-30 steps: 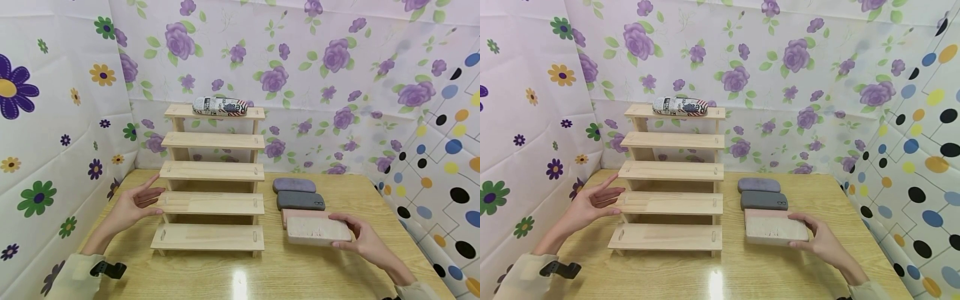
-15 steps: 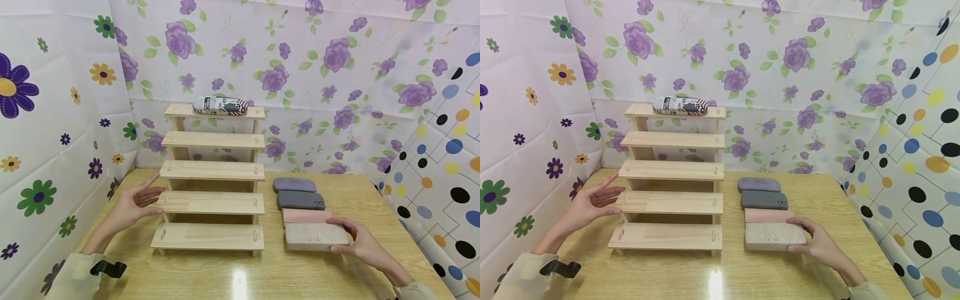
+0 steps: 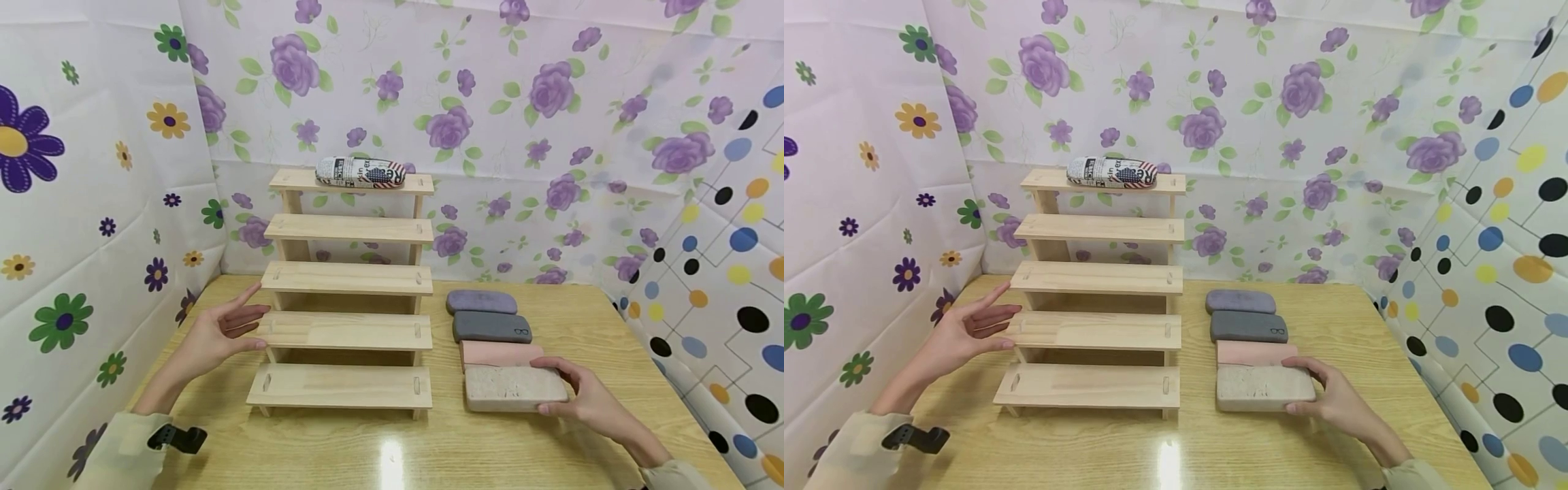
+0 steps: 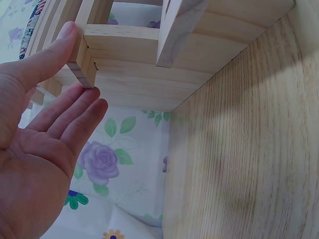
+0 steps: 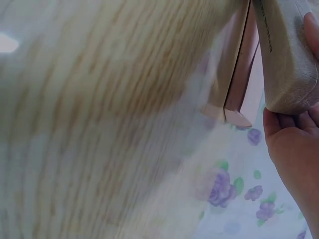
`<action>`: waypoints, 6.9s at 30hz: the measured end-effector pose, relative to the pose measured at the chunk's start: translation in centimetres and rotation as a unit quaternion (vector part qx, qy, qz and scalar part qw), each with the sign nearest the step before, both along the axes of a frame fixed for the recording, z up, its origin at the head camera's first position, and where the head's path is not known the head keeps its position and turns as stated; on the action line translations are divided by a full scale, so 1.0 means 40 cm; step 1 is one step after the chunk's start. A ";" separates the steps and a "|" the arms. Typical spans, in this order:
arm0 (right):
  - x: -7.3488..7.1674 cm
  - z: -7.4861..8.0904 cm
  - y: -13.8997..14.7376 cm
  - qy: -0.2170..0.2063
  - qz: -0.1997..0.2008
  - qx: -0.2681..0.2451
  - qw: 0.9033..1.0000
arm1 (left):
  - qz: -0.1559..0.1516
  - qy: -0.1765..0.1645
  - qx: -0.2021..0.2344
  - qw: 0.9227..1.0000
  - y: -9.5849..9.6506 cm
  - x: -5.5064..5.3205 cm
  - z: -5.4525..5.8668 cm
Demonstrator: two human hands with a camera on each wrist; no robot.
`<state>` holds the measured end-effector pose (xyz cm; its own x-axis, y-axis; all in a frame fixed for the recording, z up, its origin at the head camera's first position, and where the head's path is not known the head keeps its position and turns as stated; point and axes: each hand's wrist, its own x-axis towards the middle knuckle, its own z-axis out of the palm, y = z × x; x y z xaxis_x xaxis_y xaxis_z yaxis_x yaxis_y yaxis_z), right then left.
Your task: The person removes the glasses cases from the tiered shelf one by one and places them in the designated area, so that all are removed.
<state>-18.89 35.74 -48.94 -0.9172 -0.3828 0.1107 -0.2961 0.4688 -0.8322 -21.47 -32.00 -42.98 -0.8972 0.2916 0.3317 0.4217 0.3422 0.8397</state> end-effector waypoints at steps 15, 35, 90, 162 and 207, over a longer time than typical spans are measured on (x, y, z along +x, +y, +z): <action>-0.003 0.004 0.005 0.039 -0.008 0.100 0.994 | -0.004 0.002 0.003 1.000 0.002 0.001 -0.002; -0.017 -0.019 -0.008 0.061 -0.029 0.161 0.985 | -0.004 -0.002 0.004 1.000 0.002 0.004 0.001; -0.051 0.138 -0.089 0.130 -0.006 0.117 0.985 | 0.000 0.001 -0.002 1.000 0.000 0.001 -0.002; -0.554 0.655 -0.708 0.135 -0.003 0.071 0.988 | -0.020 -0.005 0.024 1.000 -0.003 -0.011 -0.003; -0.486 0.622 -0.666 0.057 0.004 -0.150 0.987 | -0.016 -0.002 0.022 1.000 -0.004 -0.006 -0.006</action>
